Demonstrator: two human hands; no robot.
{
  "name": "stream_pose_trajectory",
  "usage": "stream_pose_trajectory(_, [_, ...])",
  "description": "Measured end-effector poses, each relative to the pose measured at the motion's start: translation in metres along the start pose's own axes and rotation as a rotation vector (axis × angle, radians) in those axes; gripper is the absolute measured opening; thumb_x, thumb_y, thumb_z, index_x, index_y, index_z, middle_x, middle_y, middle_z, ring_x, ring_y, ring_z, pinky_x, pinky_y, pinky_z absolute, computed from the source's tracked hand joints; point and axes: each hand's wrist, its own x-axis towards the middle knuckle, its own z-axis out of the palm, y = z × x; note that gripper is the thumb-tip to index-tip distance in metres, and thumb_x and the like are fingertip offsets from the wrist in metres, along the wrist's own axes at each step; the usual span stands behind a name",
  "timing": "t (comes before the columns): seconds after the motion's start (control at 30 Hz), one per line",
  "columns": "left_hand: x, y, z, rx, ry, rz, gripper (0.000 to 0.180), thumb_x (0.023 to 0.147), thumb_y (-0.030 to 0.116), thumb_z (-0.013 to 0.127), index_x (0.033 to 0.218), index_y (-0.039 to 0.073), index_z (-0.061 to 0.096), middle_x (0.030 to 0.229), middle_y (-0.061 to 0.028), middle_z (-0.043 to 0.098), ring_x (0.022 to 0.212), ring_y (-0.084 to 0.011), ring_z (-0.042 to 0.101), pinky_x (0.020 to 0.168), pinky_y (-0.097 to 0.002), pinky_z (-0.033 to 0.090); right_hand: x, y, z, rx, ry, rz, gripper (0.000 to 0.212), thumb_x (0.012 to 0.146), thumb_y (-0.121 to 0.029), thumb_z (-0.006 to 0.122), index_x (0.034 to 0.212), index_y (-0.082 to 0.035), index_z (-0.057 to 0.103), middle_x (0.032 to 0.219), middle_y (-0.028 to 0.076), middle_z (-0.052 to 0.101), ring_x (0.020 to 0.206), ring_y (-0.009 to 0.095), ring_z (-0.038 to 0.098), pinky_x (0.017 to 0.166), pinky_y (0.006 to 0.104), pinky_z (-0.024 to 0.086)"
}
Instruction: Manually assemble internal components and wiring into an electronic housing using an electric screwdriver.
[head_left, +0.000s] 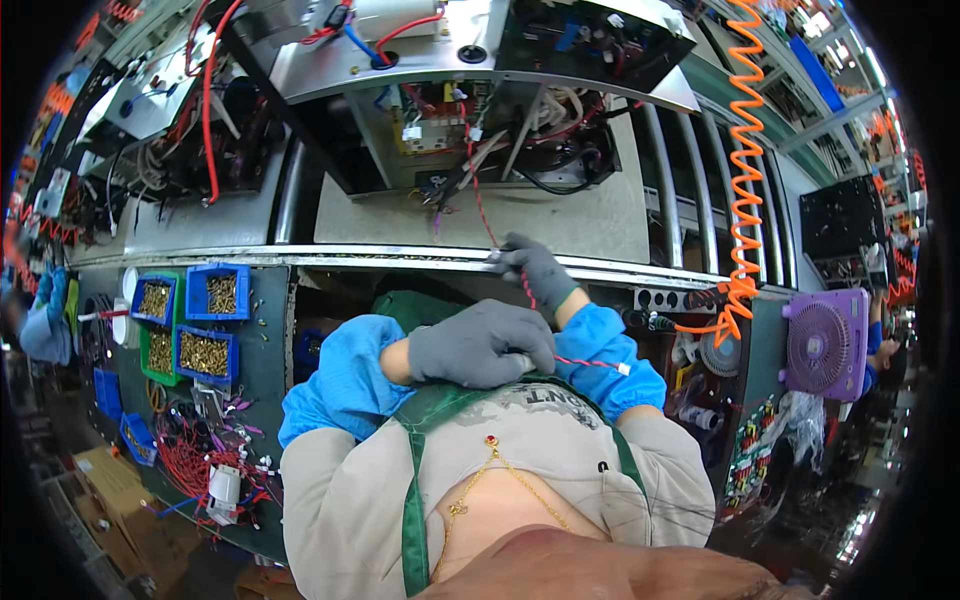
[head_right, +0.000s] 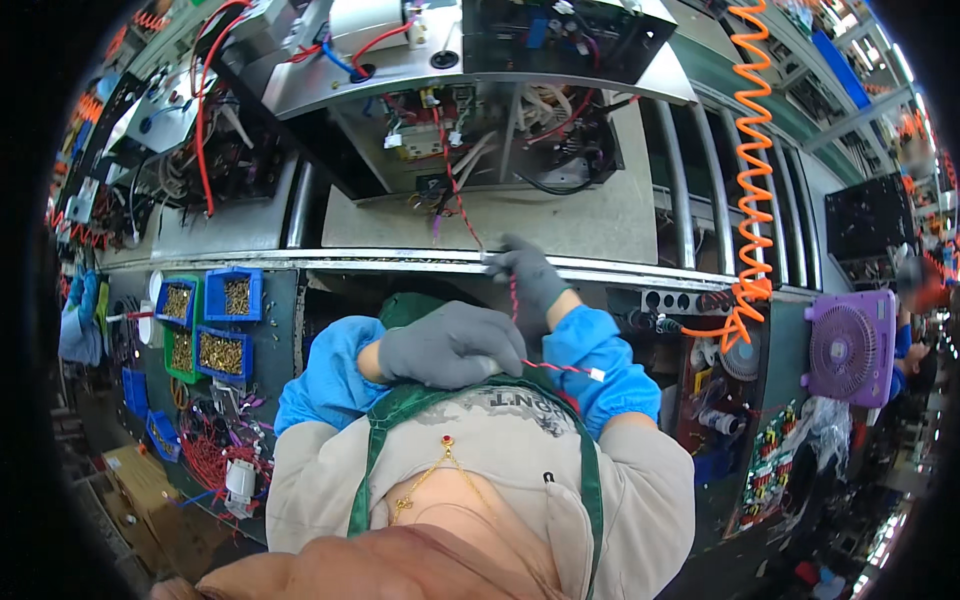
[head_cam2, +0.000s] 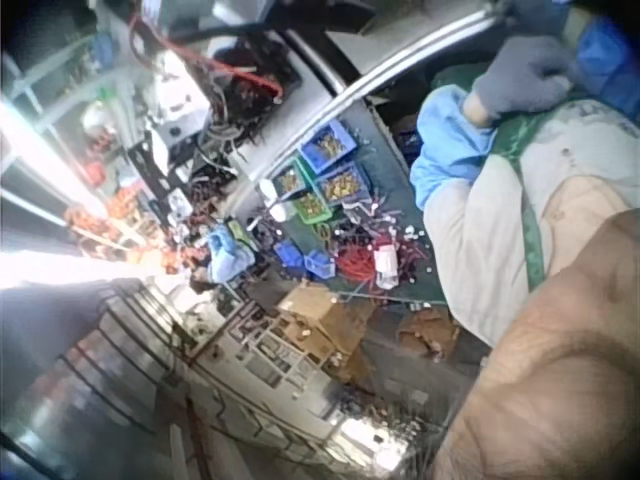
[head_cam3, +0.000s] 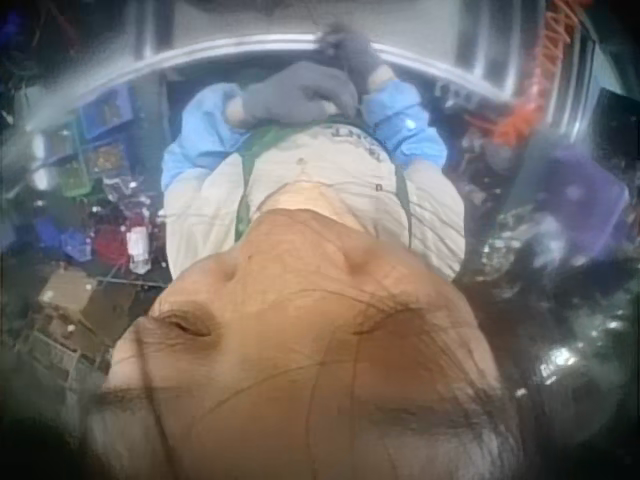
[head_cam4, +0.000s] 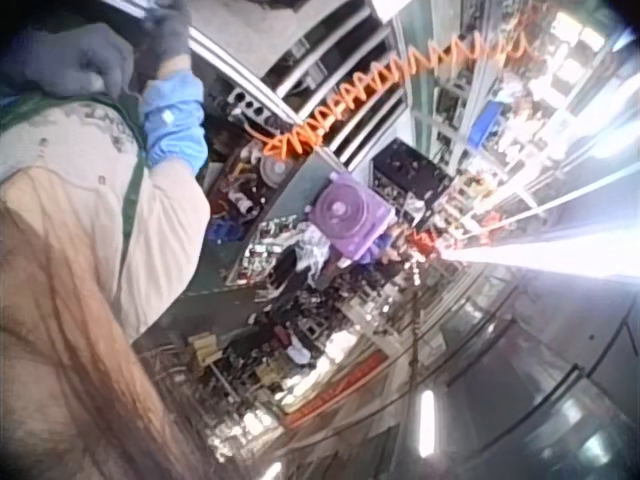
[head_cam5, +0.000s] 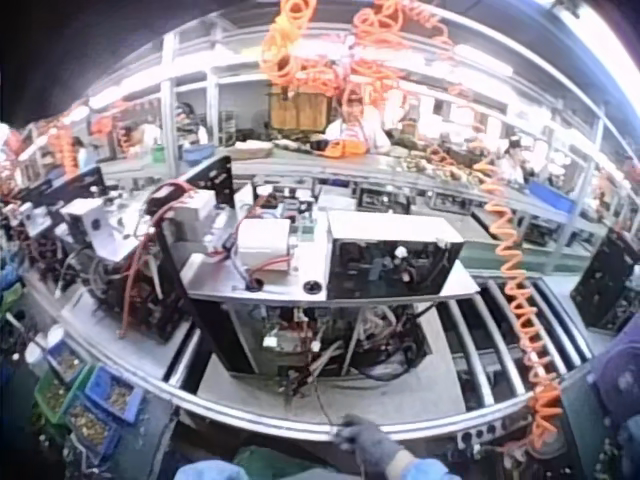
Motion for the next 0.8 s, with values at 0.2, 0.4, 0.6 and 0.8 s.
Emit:
stream_pose_trajectory(0.2, [0.044,-0.047,0.002,0.522,0.019,0.064,0.023,0.073,0.006,0.051,0.094,0.01,0.06,0.115,-0.0124,0.055,0.095,-0.0316,0.058,0.08,-0.0386,0.048,0.033,-0.021,-0.071,-0.936,0.19,-0.163,0.083,0.075,-0.008,0.06,0.145,-0.021,0.017,0.1,0.022,0.063,0.078,0.031,0.065,0.068,0.037,0.051])
stream_pose_trajectory(0.4, [0.053,-0.145,-0.077,0.28,0.666,-0.324,0.027,0.08,0.013,0.054,0.104,0.006,0.061,0.101,-0.0153,0.062,0.089,-0.028,0.061,0.08,-0.0363,0.048,0.056,-0.001,-0.097,-0.816,0.357,-0.419,0.073,0.076,-0.013,0.061,0.14,-0.017,0.027,0.095,0.018,0.064,0.077,0.029,0.061,0.068,0.0363,0.048])
stream_pose_trajectory(0.6, [0.046,-0.161,-0.068,0.359,0.538,-0.338,0.034,0.085,0.02,0.055,0.116,0.007,0.059,0.1,-0.0145,0.065,0.092,-0.0227,0.063,0.084,-0.0337,0.047,-0.005,-0.038,-0.042,-0.255,0.003,-0.306,0.033,0.086,-0.011,0.056,0.118,-0.004,0.054,0.09,0.004,0.065,0.055,0.006,0.049,0.047,0.0192,0.042])
stream_pose_trajectory(0.8, [0.057,-0.135,-0.086,-0.071,0.585,-0.504,0.031,0.091,0.027,0.052,0.104,0.0,0.061,0.085,-0.0092,0.064,0.072,-0.0118,0.061,0.062,-0.0249,0.05,-0.01,-0.056,-0.005,-0.92,0.259,-0.915,0.021,0.084,-0.01,0.061,0.104,-0.003,0.062,0.087,0.009,0.067,0.07,0.014,0.062,0.059,0.0281,0.048])
